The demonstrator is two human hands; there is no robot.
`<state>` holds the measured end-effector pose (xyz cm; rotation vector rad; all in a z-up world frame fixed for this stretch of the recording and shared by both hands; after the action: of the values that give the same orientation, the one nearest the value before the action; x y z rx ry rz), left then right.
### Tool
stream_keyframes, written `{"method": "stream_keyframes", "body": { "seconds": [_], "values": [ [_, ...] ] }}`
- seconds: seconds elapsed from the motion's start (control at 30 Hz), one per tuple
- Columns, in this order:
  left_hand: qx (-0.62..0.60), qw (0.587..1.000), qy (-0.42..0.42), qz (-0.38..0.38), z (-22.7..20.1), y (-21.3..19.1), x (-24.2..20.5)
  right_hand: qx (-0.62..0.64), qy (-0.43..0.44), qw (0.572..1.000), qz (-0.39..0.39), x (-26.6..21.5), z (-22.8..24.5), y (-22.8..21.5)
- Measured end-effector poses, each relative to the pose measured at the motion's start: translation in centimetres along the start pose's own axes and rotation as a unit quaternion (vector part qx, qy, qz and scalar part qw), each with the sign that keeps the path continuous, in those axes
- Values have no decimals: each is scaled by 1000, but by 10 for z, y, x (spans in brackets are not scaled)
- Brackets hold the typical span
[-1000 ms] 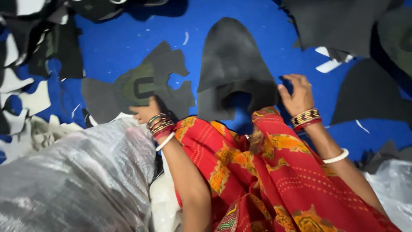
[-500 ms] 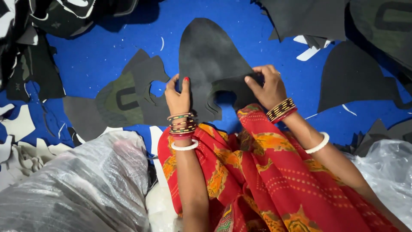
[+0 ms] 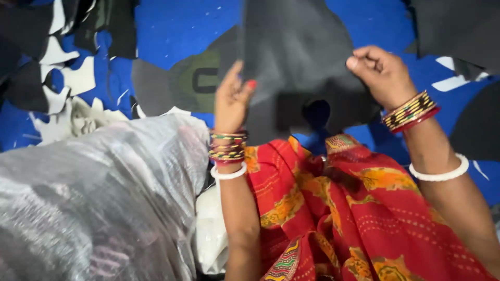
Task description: The person sorts and stacks cut fabric pieces for shoe uppers.
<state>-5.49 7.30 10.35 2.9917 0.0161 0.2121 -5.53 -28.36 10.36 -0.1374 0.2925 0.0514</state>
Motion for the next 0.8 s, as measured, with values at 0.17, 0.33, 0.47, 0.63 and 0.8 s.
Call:
{"method": "stream_keyframes", "body": {
  "seconds": [0.17,0.33,0.47,0.63,0.8],
  "values": [
    [86,976,118,-161,-88,-119,-17,128,100,976,144,69,32,103],
    [128,951,65,-274,-77,-250,-58,-267,-23,954,133,146,-2,239],
    [621,742,-18,-253,-15,-324,-104,-445,-154,880,57,190,-39,309],
    [609,708,-133,-333,-41,-285,-114,-500,-201,839,74,188,17,317],
    [617,715,-112,-309,-49,-277,-119,-572,-36,806,147,188,48,304]
  ]
}}
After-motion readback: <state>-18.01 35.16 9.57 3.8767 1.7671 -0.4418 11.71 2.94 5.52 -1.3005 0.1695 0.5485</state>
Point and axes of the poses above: each hand's wrist, its own x-axis towards the middle knuckle, its own y-axis out of the palm, z = x × y, the point moved 3 cm from there along x, towards the middle knuckle, and after that the axes turned 11 degrees about y, right-handed, at the moved point
